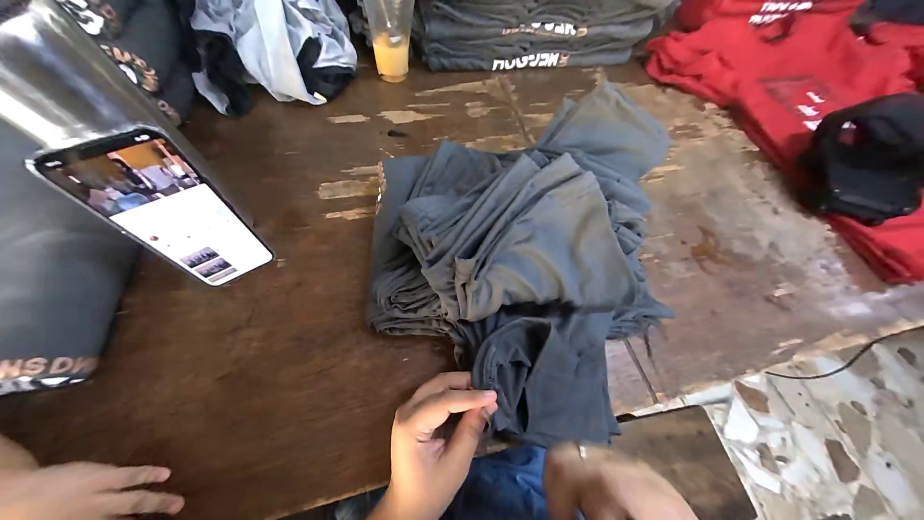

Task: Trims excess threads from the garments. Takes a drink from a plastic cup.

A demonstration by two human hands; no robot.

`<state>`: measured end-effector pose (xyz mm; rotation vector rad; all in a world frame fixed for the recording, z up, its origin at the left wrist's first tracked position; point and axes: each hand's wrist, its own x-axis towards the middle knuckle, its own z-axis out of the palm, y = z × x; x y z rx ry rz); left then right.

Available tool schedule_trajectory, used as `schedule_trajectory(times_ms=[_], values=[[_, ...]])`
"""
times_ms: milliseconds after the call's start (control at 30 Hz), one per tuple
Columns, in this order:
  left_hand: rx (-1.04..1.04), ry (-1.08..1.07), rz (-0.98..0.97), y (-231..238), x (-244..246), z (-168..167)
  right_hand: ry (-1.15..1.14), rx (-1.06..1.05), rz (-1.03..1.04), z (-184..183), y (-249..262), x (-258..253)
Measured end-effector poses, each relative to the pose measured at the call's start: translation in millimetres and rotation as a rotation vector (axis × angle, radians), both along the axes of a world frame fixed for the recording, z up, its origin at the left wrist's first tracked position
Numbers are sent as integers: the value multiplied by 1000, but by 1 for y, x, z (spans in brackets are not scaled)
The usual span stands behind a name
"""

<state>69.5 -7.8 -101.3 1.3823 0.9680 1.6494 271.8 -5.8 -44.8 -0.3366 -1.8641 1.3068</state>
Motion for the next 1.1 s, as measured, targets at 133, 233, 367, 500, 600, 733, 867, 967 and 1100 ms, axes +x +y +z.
schedule_trajectory(times_ms=[133, 233, 367, 500, 600, 733, 867, 967, 1100], values=[[-66, -119, -36, -1, -4, 1, -370, 188, -562, -42, 26, -2], [-68, -199, -107, 0, -8, -1, -611, 298, -664, -49, 32, -1], [-50, -243, -165, 0, -10, -1, -656, 381, -628, -46, 29, -5], [-12, -184, -165, 0, -9, -1, -642, 378, -638, -43, 28, -14], [10, -117, -144, 0, -8, -2, -664, 416, -647, -41, 29, -21], [16, -128, -148, 0, -10, -2, -677, 458, -664, -41, 30, -26], [-6, -185, -114, 2, -7, -3, -636, 367, -658, -40, 29, -19], [-100, -225, -57, 4, -6, 1, -637, 313, -692, -39, 32, -7], [-164, -242, -28, 3, -7, 5, -736, 398, -728, -32, 53, 10]])
